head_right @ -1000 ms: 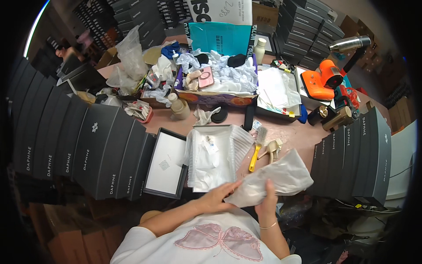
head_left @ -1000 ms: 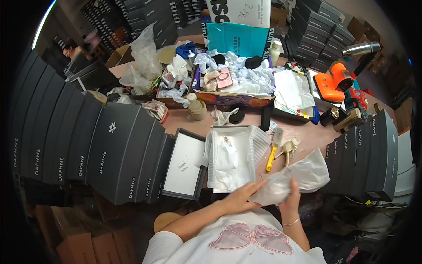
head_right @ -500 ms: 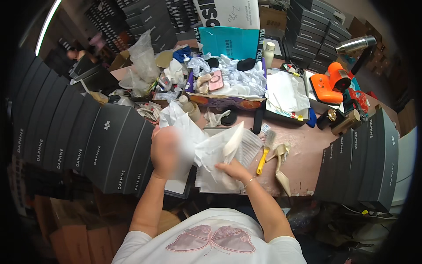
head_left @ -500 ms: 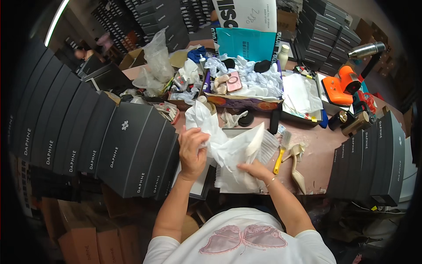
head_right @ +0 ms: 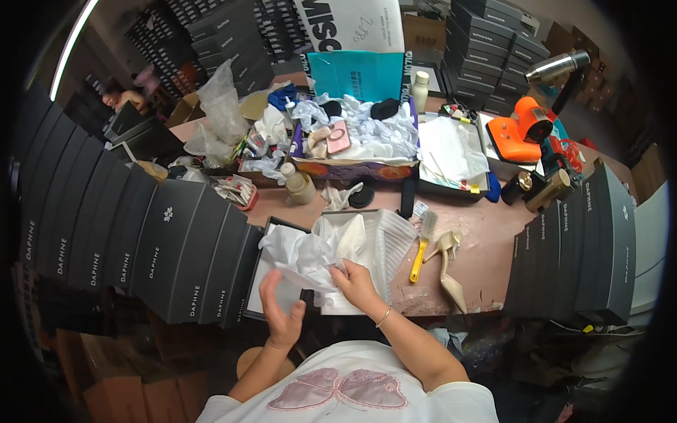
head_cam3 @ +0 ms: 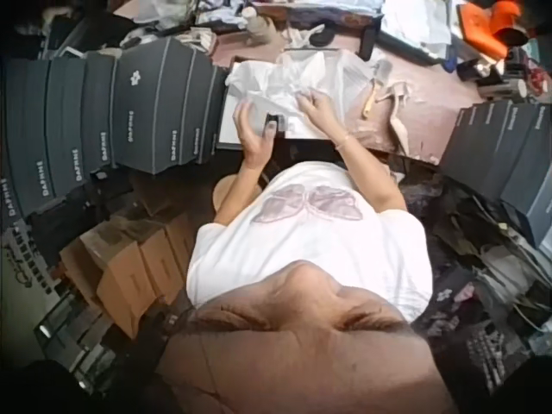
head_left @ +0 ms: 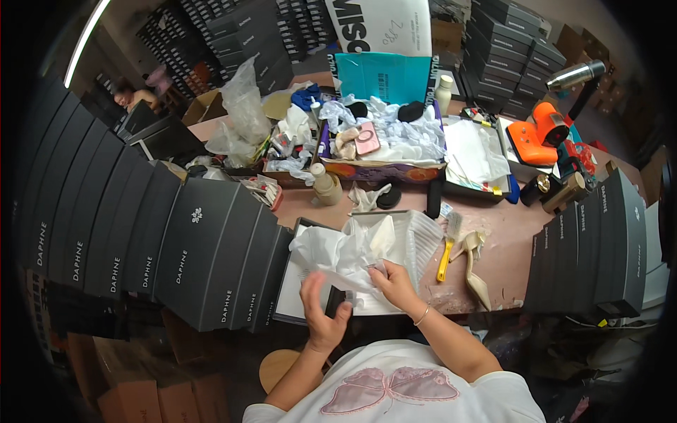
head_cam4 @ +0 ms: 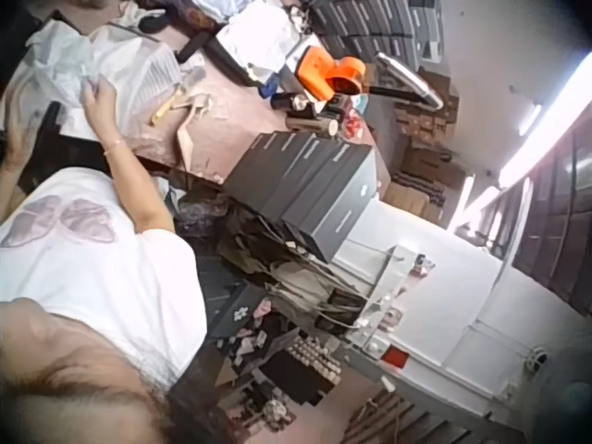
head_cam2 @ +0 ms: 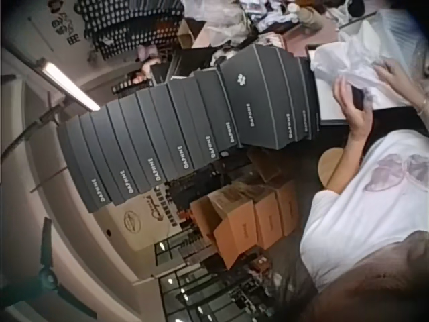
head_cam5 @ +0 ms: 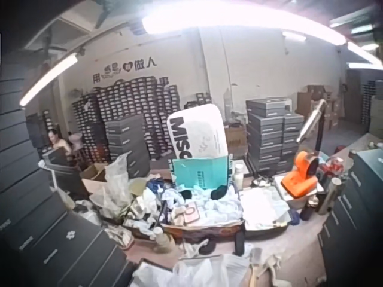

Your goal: Packing high-heeled shoes into a shoebox with protective wrapping.

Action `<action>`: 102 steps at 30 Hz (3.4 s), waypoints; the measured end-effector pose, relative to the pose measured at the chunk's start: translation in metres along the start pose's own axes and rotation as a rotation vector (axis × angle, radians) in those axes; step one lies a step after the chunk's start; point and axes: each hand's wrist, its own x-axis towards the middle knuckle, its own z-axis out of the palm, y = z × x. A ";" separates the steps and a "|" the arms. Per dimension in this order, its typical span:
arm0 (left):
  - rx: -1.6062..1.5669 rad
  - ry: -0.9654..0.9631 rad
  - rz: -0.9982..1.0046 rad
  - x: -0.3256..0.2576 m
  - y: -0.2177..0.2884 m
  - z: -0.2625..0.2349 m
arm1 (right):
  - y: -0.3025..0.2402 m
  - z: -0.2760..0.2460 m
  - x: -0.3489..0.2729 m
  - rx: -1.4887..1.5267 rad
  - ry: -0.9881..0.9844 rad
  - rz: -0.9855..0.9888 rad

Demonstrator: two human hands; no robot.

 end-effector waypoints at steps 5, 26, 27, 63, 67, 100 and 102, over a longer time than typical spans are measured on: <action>-0.571 -0.192 -0.744 -0.011 -0.064 0.038 | 0.003 -0.021 -0.031 -0.307 -0.237 -0.093; -0.267 -0.153 -0.619 -0.024 -0.053 0.089 | 0.181 -0.288 -0.101 -0.530 0.387 0.079; -0.257 -0.178 -0.620 -0.026 -0.052 0.092 | 0.197 -0.286 -0.094 -0.289 0.537 0.188; 0.038 -0.266 -0.088 0.044 -0.018 0.011 | 0.004 -0.057 -0.106 1.526 0.136 0.332; 0.001 -0.305 -0.075 0.035 -0.001 0.019 | 0.008 -0.058 -0.115 1.605 0.075 0.338; -0.884 -0.187 -0.965 0.001 -0.024 0.144 | -0.015 -0.173 -0.134 0.848 0.127 0.104; -1.016 -0.077 -1.116 0.037 -0.031 0.123 | -0.015 -0.181 -0.138 1.232 0.099 0.186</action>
